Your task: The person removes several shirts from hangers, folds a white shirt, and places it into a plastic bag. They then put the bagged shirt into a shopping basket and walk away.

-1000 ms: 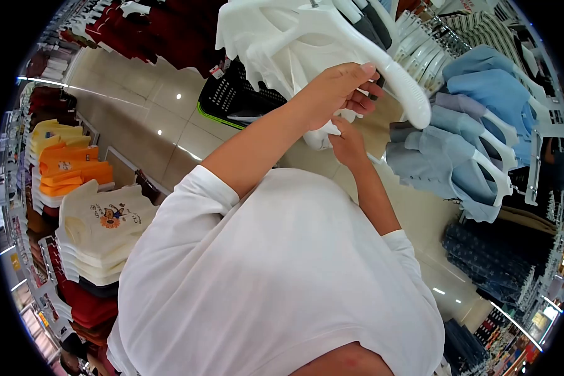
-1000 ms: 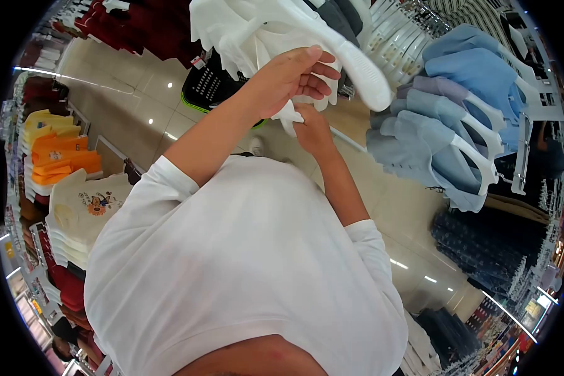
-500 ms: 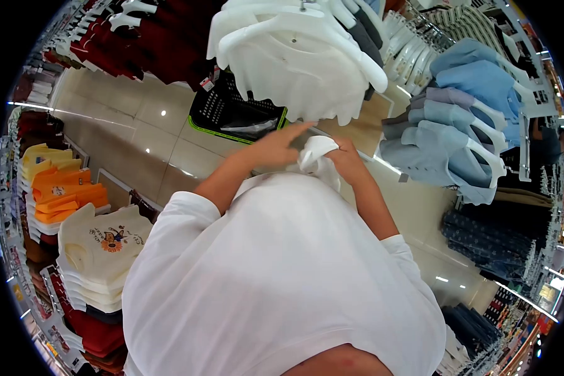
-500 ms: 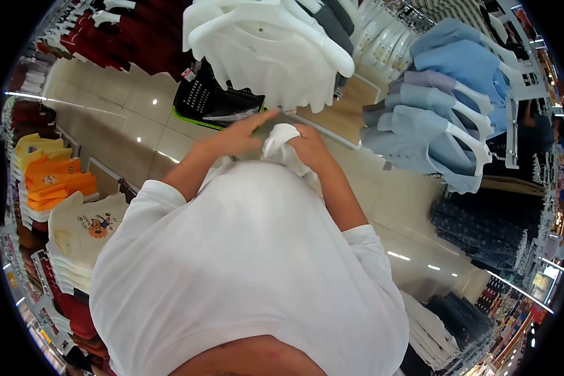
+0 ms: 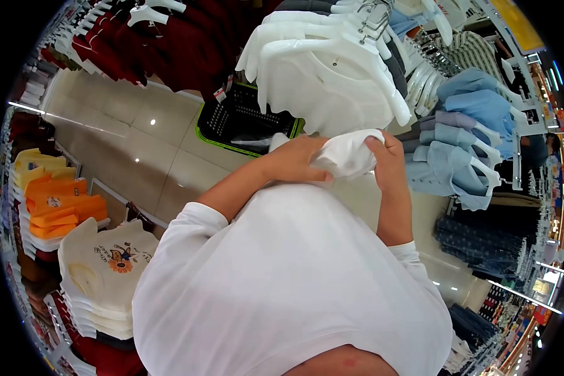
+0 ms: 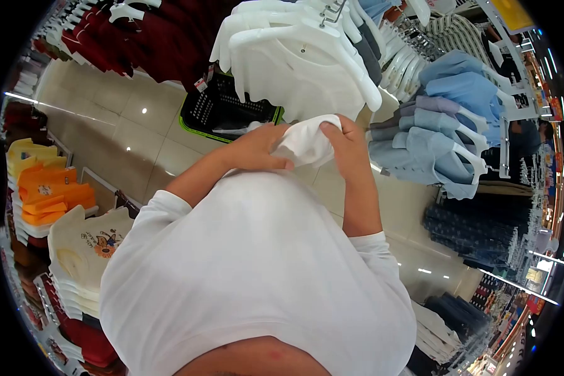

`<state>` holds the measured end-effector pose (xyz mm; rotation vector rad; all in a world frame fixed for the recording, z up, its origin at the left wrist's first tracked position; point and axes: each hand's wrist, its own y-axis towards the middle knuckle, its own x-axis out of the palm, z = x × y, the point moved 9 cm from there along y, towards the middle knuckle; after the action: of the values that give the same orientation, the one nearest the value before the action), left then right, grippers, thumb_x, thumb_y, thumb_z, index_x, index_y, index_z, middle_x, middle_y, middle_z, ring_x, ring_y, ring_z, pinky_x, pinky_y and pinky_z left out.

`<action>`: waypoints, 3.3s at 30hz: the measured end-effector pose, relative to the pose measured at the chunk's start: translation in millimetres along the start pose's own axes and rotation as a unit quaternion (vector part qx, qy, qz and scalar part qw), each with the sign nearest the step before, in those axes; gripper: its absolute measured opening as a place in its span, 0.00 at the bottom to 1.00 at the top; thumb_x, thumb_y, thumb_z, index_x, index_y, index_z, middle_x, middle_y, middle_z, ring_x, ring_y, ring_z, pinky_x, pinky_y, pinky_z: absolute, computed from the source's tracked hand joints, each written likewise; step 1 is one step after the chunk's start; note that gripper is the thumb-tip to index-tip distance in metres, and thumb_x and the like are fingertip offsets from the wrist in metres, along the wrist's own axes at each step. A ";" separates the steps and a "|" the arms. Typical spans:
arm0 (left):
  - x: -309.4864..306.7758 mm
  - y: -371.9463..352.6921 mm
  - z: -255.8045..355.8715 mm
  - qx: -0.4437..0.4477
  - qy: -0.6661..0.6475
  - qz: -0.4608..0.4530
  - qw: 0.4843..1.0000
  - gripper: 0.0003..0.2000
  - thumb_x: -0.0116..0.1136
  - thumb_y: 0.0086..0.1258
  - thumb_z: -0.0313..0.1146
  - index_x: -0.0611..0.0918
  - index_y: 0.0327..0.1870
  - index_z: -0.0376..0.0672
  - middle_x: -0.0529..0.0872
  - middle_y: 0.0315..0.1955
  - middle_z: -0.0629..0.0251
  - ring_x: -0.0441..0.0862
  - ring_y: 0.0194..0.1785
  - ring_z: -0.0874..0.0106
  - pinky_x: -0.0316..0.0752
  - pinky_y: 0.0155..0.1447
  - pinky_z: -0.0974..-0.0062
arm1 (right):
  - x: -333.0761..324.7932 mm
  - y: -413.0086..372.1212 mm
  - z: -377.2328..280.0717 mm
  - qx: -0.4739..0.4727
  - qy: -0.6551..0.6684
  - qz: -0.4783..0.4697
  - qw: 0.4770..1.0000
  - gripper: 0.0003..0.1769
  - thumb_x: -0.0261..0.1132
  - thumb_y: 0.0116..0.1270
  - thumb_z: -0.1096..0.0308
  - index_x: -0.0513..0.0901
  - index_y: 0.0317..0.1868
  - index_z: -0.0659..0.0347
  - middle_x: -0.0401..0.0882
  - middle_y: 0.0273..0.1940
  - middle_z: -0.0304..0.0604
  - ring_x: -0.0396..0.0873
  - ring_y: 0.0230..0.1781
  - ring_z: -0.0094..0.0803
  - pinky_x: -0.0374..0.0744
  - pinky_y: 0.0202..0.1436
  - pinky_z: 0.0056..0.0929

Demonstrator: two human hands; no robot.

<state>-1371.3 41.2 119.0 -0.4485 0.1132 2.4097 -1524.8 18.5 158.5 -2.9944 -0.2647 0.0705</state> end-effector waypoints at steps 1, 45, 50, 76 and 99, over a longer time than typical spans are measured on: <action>-5.7 -1.8 -3.2 0.000 0.049 0.021 0.999 0.33 0.66 0.55 0.45 0.74 0.62 0.39 0.82 0.51 0.51 0.77 0.56 0.54 0.70 0.60 0.60 | 1.9 0.7 -5.2 -0.010 -0.007 0.004 1.000 0.10 0.62 0.69 0.66 0.84 0.40 0.65 0.81 0.33 0.34 0.75 0.34 0.19 0.73 0.40 0.22; -112.7 -39.8 85.9 -0.031 -0.289 0.205 0.935 0.12 0.49 0.61 0.27 0.80 0.43 0.33 0.83 0.33 0.65 0.78 0.33 0.79 0.73 0.37 0.81 | 73.5 9.0 70.1 -0.090 -0.266 -0.226 0.933 0.50 0.68 0.59 0.53 0.52 0.78 0.53 0.55 0.75 0.51 0.54 0.76 0.47 0.59 0.76 0.42; -140.5 -74.1 103.2 0.007 -0.246 0.229 0.942 0.14 0.50 0.61 0.30 0.79 0.43 0.31 0.84 0.35 0.62 0.80 0.36 0.79 0.74 0.41 0.82 | 98.1 26.3 31.3 -0.143 -0.265 -0.216 0.929 0.50 0.70 0.60 0.54 0.53 0.76 0.57 0.56 0.74 0.54 0.56 0.74 0.50 0.61 0.74 0.41; -134.2 -109.4 41.2 -0.104 -0.183 0.387 0.898 0.11 0.49 0.71 0.31 0.81 0.47 0.35 0.82 0.34 0.72 0.75 0.37 0.83 0.70 0.43 0.84 | 25.4 24.3 18.9 0.111 0.020 -0.245 0.963 0.21 0.65 0.67 0.51 0.84 0.39 0.64 0.80 0.33 0.32 0.75 0.35 0.20 0.72 0.37 0.23; -37.2 -21.1 65.3 0.014 0.184 0.310 0.933 0.36 0.67 0.58 0.34 0.66 0.69 0.40 0.65 0.69 0.45 0.76 0.62 0.52 0.75 0.59 0.64 | -15.5 21.0 -29.1 -0.022 -0.088 -0.179 0.980 0.24 0.57 0.60 0.74 0.80 0.57 0.69 0.83 0.44 0.38 0.79 0.41 0.20 0.77 0.46 0.20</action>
<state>-1350.1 47.6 193.8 -0.9688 0.5233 2.8942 -1534.7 -8.5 185.0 -2.9321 -0.8283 0.2957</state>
